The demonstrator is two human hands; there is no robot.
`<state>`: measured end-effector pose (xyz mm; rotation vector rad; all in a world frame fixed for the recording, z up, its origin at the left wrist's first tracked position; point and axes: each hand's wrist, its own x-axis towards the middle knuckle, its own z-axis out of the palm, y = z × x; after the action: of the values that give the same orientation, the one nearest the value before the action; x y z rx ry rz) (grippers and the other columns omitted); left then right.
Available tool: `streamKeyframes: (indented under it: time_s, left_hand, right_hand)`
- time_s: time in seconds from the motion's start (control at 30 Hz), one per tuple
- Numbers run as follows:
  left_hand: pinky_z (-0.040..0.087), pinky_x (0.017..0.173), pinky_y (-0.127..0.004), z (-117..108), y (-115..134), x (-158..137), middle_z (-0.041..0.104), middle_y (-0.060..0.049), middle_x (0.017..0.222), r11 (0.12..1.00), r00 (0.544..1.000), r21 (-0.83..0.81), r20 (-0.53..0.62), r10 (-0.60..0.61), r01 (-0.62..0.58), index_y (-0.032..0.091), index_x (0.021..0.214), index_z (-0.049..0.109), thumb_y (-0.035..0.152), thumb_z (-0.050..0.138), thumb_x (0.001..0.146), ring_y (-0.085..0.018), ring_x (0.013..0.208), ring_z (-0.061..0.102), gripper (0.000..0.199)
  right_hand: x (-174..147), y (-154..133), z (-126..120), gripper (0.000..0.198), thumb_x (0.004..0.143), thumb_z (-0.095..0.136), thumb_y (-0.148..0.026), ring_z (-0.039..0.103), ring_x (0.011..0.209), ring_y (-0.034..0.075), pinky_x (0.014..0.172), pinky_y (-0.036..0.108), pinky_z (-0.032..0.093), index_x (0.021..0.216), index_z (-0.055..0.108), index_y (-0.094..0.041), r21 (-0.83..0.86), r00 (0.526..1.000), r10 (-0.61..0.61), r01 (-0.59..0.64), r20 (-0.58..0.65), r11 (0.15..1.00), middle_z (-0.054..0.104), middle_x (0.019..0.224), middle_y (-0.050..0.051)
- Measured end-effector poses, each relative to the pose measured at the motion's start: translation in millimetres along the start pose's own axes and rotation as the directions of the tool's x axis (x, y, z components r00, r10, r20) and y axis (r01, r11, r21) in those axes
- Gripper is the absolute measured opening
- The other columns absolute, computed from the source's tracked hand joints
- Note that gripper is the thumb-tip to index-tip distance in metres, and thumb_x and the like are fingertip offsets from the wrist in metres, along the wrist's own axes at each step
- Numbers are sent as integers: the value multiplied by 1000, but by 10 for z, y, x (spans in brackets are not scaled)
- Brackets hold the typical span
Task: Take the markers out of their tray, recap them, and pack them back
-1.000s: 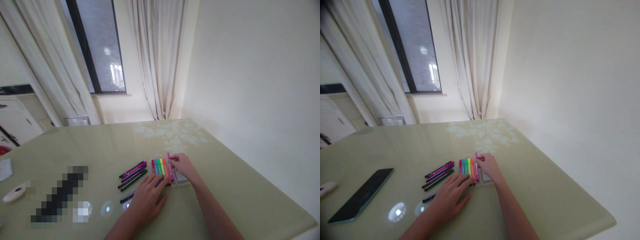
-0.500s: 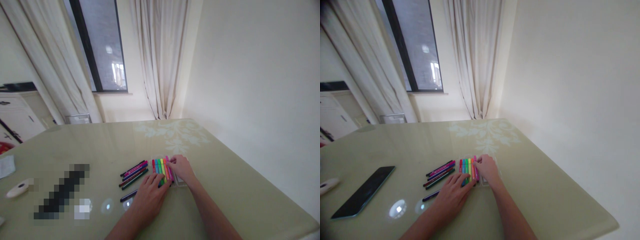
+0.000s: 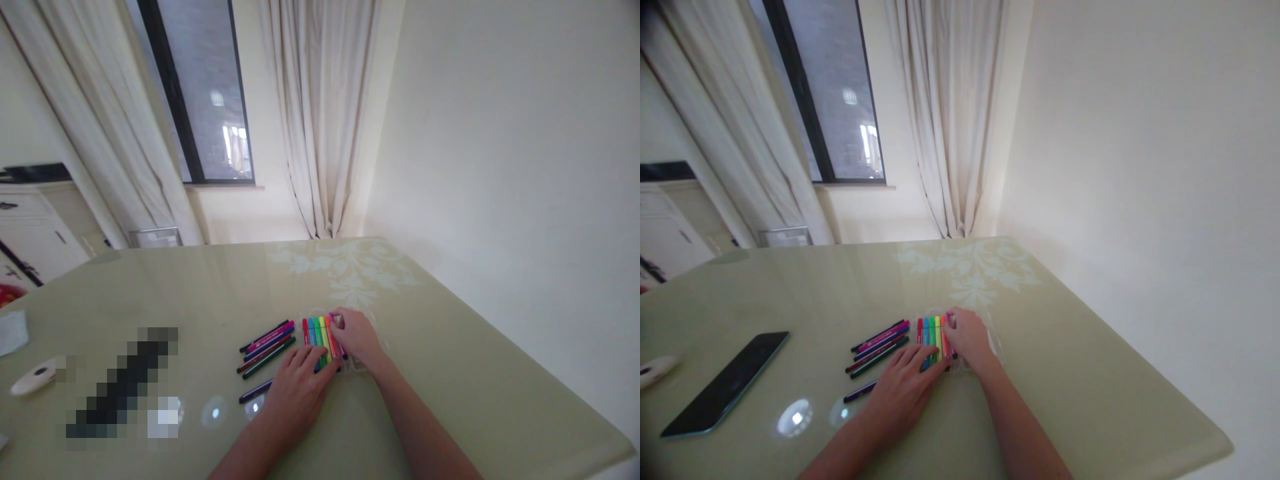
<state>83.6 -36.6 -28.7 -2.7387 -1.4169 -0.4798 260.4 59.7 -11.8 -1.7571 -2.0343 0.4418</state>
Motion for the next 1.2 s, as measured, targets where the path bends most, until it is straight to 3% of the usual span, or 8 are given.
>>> streamKeyframes:
  time_s: [0.3, 0.4, 0.53, 0.77, 0.97, 1.1, 1.2]
  left_hand:
    - [40, 106, -46, 67, -19, -18, 59, -6, 138, 999, 1000, 32, -4, 5, -5, 38, 147, 46, 12, 53, 94, -27, 124, 52, 59]
    - [39, 107, -47, 86, -27, -26, 57, -5, 140, 999, 1000, 46, 6, 5, -5, 41, 149, 44, 11, 53, 94, -28, 126, 51, 64]
    - [39, 108, -46, 86, -25, -31, 56, -6, 140, 999, 1000, 39, 22, 0, -1, 42, 150, 43, 15, 54, 95, -27, 127, 51, 62]
    - [40, 107, -47, 105, -33, -29, 58, -5, 139, 999, 1000, 32, 2, -2, 2, 42, 148, 46, 15, 54, 95, -28, 126, 51, 61]
    - [46, 102, -43, 89, -69, 15, 64, -6, 135, 999, 1000, 43, -24, 9, -8, 32, 143, 53, 13, 53, 96, -26, 122, 58, 51]
    - [47, 100, -40, 6, -239, 35, 67, -7, 129, 995, 988, 1, -122, -96, 97, 26, 132, 62, 22, 50, 101, -24, 118, 60, 33]
    - [48, 95, -40, -99, -470, 4, 69, -8, 118, 942, 924, 14, -201, -326, 335, 24, 120, 68, 23, 43, 103, -24, 108, 62, 30]
  right_hand:
    - [-88, -81, -127, 11, 81, 67, -19, 69, 74, 18, 68, 25, 44, 85, 77, -21, 29, 999, 19, -20, 49, 999, 78, 81, 5]
    - [-100, -63, -213, 18, 81, 64, -19, 70, 74, 19, 69, 26, 45, 88, 81, -21, 55, 996, -50, 46, 72, 997, 79, 82, 6]
    - [-94, 47, -286, 24, 78, 66, -18, 68, 73, 19, 68, 27, 45, 91, 84, -26, 87, 965, -173, 159, 197, 983, 78, 81, 3]
    - [-56, 146, -224, 28, 73, 74, -19, 68, 79, 19, 74, 28, 46, 97, 83, -29, 27, 979, -62, 58, 192, 998, 77, 85, 3]
    - [-83, 119, -182, 27, 82, 69, -24, 68, 79, 19, 75, 28, 48, 105, 82, -25, 121, 978, -145, 127, 152, 984, 78, 91, 6]
    - [-94, 34, -138, 24, 84, 67, -26, 67, 78, 20, 74, 29, 48, 102, 82, -25, 135, 983, -150, 135, 107, 982, 78, 88, 7]
    - [-83, -14, -115, 26, 85, 65, -22, 68, 80, 20, 76, 29, 48, 105, 82, -23, 133, 987, -124, 109, 106, 985, 78, 93, 7]
